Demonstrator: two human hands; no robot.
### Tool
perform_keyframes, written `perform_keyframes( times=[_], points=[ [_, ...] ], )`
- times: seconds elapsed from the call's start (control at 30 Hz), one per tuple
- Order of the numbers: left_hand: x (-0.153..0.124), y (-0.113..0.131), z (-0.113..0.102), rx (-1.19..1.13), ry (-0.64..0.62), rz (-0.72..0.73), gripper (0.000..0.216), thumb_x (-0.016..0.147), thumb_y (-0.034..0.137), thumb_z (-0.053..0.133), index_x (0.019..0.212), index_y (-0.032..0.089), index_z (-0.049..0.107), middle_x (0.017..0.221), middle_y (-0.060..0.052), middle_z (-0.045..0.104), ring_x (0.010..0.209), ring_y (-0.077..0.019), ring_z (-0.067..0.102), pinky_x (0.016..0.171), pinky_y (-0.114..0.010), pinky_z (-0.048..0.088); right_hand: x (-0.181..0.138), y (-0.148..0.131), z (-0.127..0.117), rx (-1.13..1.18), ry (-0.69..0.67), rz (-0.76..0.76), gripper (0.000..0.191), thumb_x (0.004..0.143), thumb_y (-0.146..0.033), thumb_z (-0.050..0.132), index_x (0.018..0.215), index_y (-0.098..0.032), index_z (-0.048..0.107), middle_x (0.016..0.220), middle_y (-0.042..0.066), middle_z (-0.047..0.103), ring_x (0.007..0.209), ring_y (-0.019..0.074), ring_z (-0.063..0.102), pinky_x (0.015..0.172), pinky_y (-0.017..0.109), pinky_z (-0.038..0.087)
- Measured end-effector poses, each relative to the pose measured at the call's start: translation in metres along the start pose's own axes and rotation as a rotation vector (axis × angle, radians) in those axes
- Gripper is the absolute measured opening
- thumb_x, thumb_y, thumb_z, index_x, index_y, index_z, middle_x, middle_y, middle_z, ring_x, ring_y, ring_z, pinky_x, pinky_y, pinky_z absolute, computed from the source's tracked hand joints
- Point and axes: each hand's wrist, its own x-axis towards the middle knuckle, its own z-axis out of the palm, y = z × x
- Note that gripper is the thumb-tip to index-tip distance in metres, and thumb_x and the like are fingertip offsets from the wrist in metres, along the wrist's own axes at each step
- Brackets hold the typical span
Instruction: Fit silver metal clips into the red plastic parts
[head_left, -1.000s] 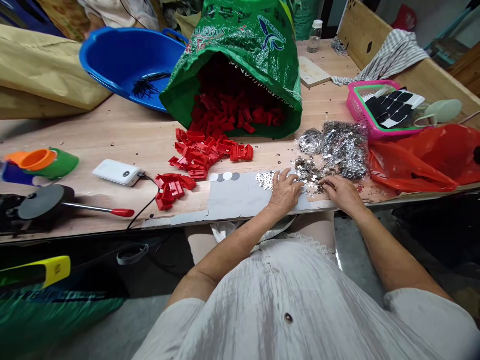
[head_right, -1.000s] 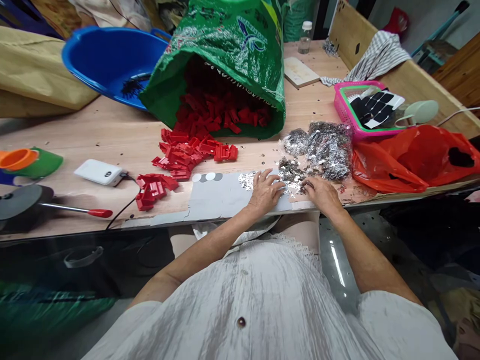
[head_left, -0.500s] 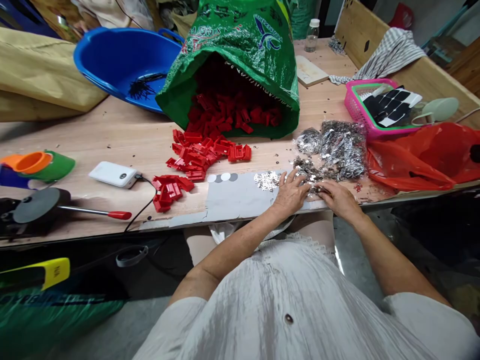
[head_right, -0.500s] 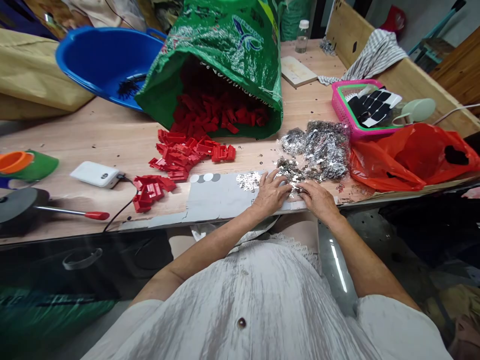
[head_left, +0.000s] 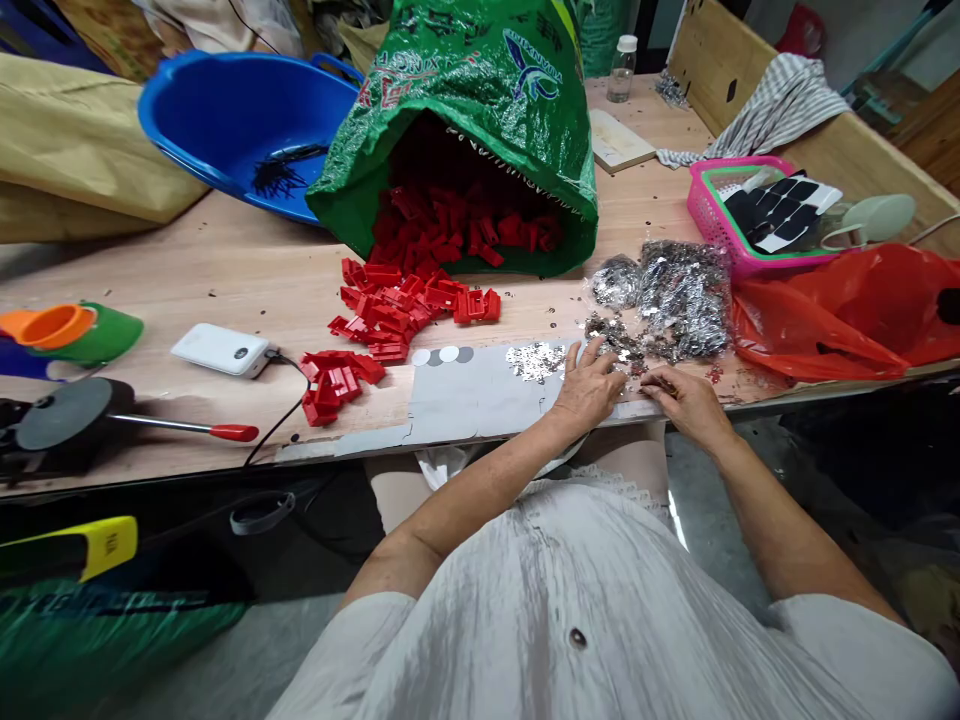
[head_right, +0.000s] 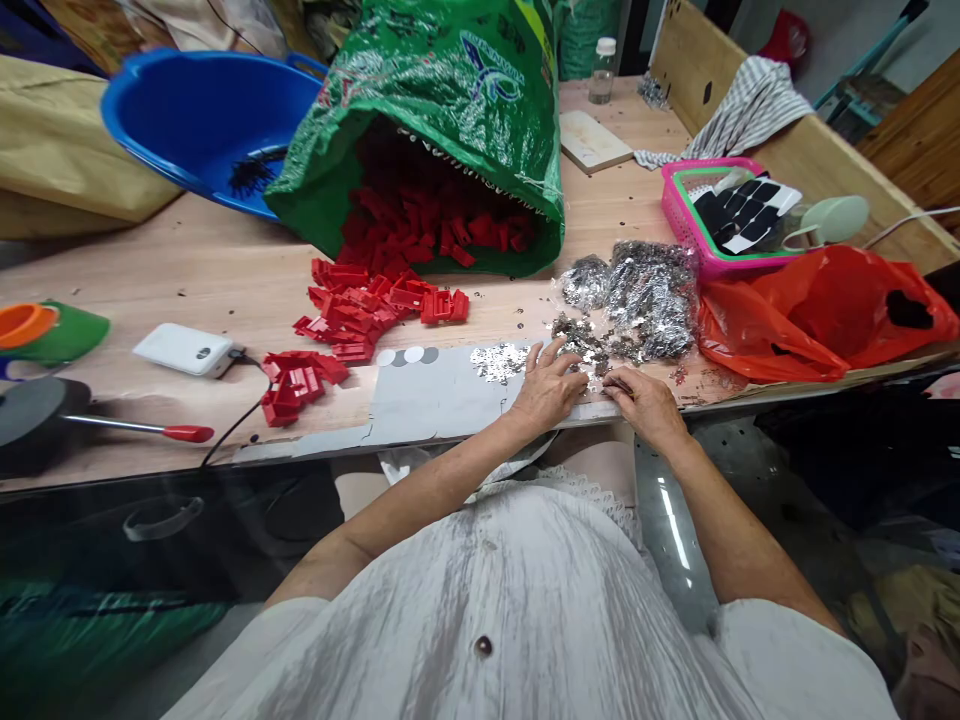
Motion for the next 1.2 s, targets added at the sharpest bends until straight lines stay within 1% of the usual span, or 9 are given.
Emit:
perform_keyframes(
  times=[0.13, 0.33, 0.47, 0.63, 0.83, 0.93, 1.03, 1.1, 1.2],
  points=[
    [0.0, 0.001, 0.001, -0.01, 0.013, -0.006, 0.024, 0.095, 0.026, 0.05, 0.099, 0.026, 0.073, 0.126, -0.005, 0.065, 0.145, -0.0316, 0.034, 0.121, -0.059, 0.018, -0.003, 0.005, 0.001, 0.023, 0.011, 0.04, 0.018, 0.091, -0.035, 0.056, 0.099, -0.025, 0.068, 0.092, 0.003, 0.074, 0.083, 0.0207, 0.067, 0.076, 0.032, 0.048],
    [0.007, 0.006, 0.0, -0.084, -0.023, -0.068, 0.022, 0.09, 0.028, 0.06, 0.109, 0.028, 0.072, 0.126, -0.006, 0.066, 0.144, -0.0311, 0.036, 0.12, -0.059, 0.021, 0.004, 0.009, 0.007, 0.154, 0.059, 0.145, 0.021, 0.087, -0.04, 0.059, 0.093, -0.022, 0.068, 0.087, 0.003, 0.073, 0.081, 0.0208, 0.066, 0.074, 0.032, 0.05],
    [0.014, 0.009, 0.001, -0.134, -0.049, -0.151, 0.018, 0.089, 0.028, 0.063, 0.103, 0.028, 0.074, 0.126, -0.003, 0.067, 0.143, -0.0316, 0.037, 0.12, -0.06, 0.021, 0.008, 0.006, 0.009, 0.223, 0.079, 0.178, 0.02, 0.086, -0.04, 0.06, 0.09, -0.022, 0.067, 0.082, 0.002, 0.071, 0.075, 0.0192, 0.065, 0.072, 0.032, 0.05],
    [0.019, 0.012, 0.0, -0.18, -0.069, -0.168, 0.014, 0.088, 0.024, 0.062, 0.093, 0.027, 0.075, 0.125, -0.003, 0.068, 0.144, -0.0312, 0.035, 0.12, -0.063, 0.016, 0.009, 0.007, 0.011, 0.259, 0.071, 0.197, 0.019, 0.085, -0.04, 0.061, 0.091, -0.022, 0.067, 0.083, 0.002, 0.072, 0.077, 0.0198, 0.067, 0.073, 0.033, 0.052],
    [0.019, 0.012, -0.002, -0.222, -0.054, -0.193, 0.014, 0.086, 0.022, 0.064, 0.095, 0.028, 0.074, 0.126, -0.002, 0.067, 0.146, -0.0312, 0.032, 0.121, -0.066, 0.013, 0.01, 0.012, 0.011, 0.372, 0.086, 0.223, 0.02, 0.086, -0.042, 0.061, 0.088, -0.022, 0.064, 0.081, 0.003, 0.073, 0.076, 0.0205, 0.069, 0.072, 0.034, 0.054],
    [0.018, 0.008, -0.002, -0.215, -0.027, -0.213, 0.018, 0.086, 0.018, 0.064, 0.097, 0.027, 0.074, 0.125, -0.003, 0.068, 0.146, -0.0316, 0.033, 0.121, -0.066, 0.012, 0.007, 0.012, 0.007, 0.147, 0.18, 0.215, 0.018, 0.089, -0.038, 0.058, 0.093, -0.022, 0.065, 0.085, 0.005, 0.074, 0.078, 0.0225, 0.069, 0.072, 0.034, 0.053],
    [0.015, 0.004, -0.003, -0.181, -0.001, -0.22, 0.019, 0.087, 0.018, 0.063, 0.101, 0.026, 0.074, 0.123, -0.004, 0.068, 0.146, -0.032, 0.034, 0.121, -0.066, 0.012, -0.002, 0.012, 0.005, -0.181, 0.222, 0.112, 0.018, 0.091, -0.03, 0.054, 0.101, -0.022, 0.068, 0.096, 0.007, 0.075, 0.086, 0.0252, 0.07, 0.075, 0.036, 0.05],
    [0.014, 0.002, -0.003, -0.157, 0.004, -0.212, 0.02, 0.088, 0.019, 0.063, 0.103, 0.026, 0.073, 0.123, -0.005, 0.068, 0.145, -0.0324, 0.035, 0.121, -0.066, 0.013, -0.009, 0.013, 0.005, -0.258, 0.188, 0.02, 0.021, 0.093, -0.026, 0.052, 0.106, -0.022, 0.067, 0.103, 0.008, 0.074, 0.094, 0.0254, 0.069, 0.078, 0.035, 0.05],
    [0.013, 0.0, -0.003, -0.131, -0.001, -0.199, 0.02, 0.088, 0.02, 0.062, 0.104, 0.026, 0.073, 0.123, -0.005, 0.068, 0.145, -0.0331, 0.035, 0.121, -0.067, 0.014, -0.015, 0.014, 0.003, -0.244, 0.124, -0.08, 0.022, 0.094, -0.025, 0.051, 0.11, -0.023, 0.066, 0.111, 0.006, 0.073, 0.102, 0.023, 0.068, 0.083, 0.033, 0.05]
  ],
)
